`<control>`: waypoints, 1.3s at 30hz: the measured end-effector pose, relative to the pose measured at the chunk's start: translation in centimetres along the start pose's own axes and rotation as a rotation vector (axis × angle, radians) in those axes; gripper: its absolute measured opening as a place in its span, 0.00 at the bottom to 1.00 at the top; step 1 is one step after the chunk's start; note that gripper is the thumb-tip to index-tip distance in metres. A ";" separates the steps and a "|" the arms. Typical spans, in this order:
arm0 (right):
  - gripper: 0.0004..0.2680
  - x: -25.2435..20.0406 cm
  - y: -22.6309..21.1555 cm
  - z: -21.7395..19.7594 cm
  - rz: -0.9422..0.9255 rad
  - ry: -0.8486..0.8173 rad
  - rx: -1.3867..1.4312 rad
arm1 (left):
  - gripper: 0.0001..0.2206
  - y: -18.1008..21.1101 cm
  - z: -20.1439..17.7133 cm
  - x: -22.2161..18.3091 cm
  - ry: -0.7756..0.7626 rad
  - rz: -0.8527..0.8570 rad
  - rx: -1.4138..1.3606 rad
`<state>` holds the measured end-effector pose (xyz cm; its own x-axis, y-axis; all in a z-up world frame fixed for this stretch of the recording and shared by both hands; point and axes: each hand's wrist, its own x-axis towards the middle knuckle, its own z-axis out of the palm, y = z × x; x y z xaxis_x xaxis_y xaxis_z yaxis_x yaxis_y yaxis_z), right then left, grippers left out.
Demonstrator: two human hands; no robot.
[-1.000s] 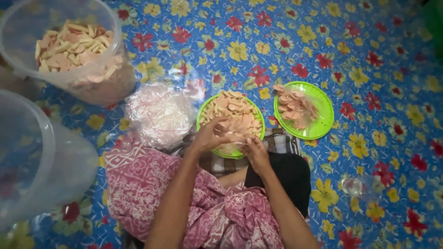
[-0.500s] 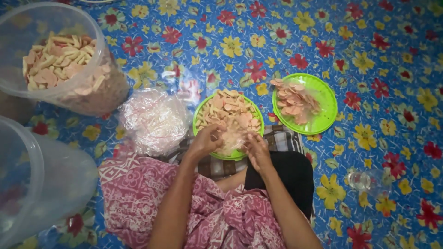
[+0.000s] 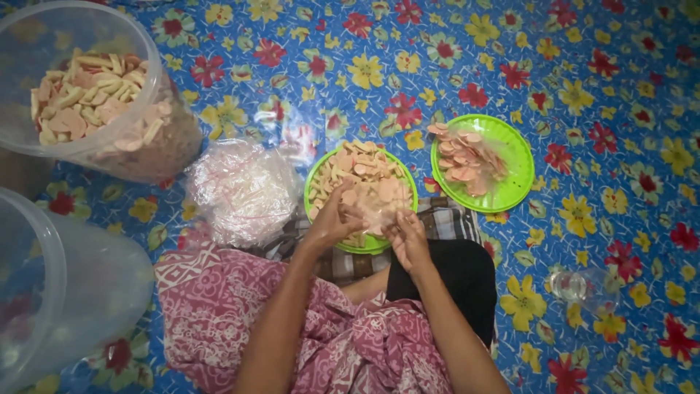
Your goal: The person sorts food snacks from a large bowl into smaller green plates and clear bags while sitting on a floral-patterned floor.
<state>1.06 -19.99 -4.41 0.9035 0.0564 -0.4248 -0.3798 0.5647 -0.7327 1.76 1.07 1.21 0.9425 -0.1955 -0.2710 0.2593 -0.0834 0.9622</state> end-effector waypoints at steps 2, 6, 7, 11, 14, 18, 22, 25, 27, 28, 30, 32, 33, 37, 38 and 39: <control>0.04 0.3 0.6 -0.3 -0.010 -0.004 -0.028 | 0.39 1.8 0.0 -0.8 0.067 0.009 0.082; 0.07 0.3 2.0 0.1 -0.033 -0.028 -0.130 | 0.26 1.4 -0.2 -1.1 0.219 0.109 0.078; 0.07 -0.5 1.3 1.1 -0.037 -0.030 -0.130 | 0.26 0.4 0.0 -0.8 0.219 0.114 0.079; 0.09 -1.0 0.9 1.5 -0.041 -0.040 -0.204 | 0.12 -2.4 0.7 0.3 0.273 0.203 0.206; 0.08 -0.1 1.9 0.0 -0.051 -0.041 -0.218 | 0.14 -2.9 1.0 0.5 0.309 0.180 0.243; 0.07 -1.2 1.7 0.7 -0.093 -0.060 -0.288 | 0.16 -3.9 1.1 0.2 0.288 0.105 0.214; 0.07 -0.9 2.4 -0.2 -0.111 -0.072 -0.320 | 0.12 -5.3 0.8 0.9 0.242 0.058 0.334; 0.04 -1.6 1.7 0.7 -0.118 0.003 -0.263 | 0.08 -4.5 0.7 0.4 0.335 0.149 0.273; 0.03 -1.6 1.5 0.5 -0.139 0.022 -0.262 | 0.09 -3.3 0.2 -0.2 0.437 0.105 0.252; 0.03 -1.4 1.6 0.1 -0.140 0.021 -0.263 | 0.09 -3.5 -0.4 0.3 0.438 0.107 0.251; 0.03 -0.9 1.8 -0.6 -0.136 0.031 -0.236 | 0.06 -3.8 -1.7 1.2 0.480 -0.071 0.346; 0.03 -1.2 1.5 -0.1 -0.126 0.025 -0.221 | 0.08 -0.7 -2.1 -1.5 0.522 -0.068 0.282; 0.03 -1.4 1.3 0.2 -0.116 0.018 -0.206 | 0.10 0.8 -2.2 -2.8 0.563 -0.065 0.218; 0.03 -1.2 1.4 -0.2 -0.088 0.000 -0.169 | 0.21 1.1 -3.6 -3.2 0.756 0.085 0.315; 0.03 -1.4 1.1 0.1 -0.064 -0.027 -0.159 | 0.24 0.3 -4.0 -2.8 0.834 0.131 0.383; 0.04 -1.7 0.8 0.4 -0.041 -0.053 -0.148 | 0.28 -0.5 -4.3 -2.4 0.911 0.179 0.451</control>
<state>-0.68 -19.31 -4.05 0.9266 0.0810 -0.3673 -0.3639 0.4400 -0.8209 0.30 5.82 1.50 0.8102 0.5579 0.1797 0.1737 -0.5214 0.8354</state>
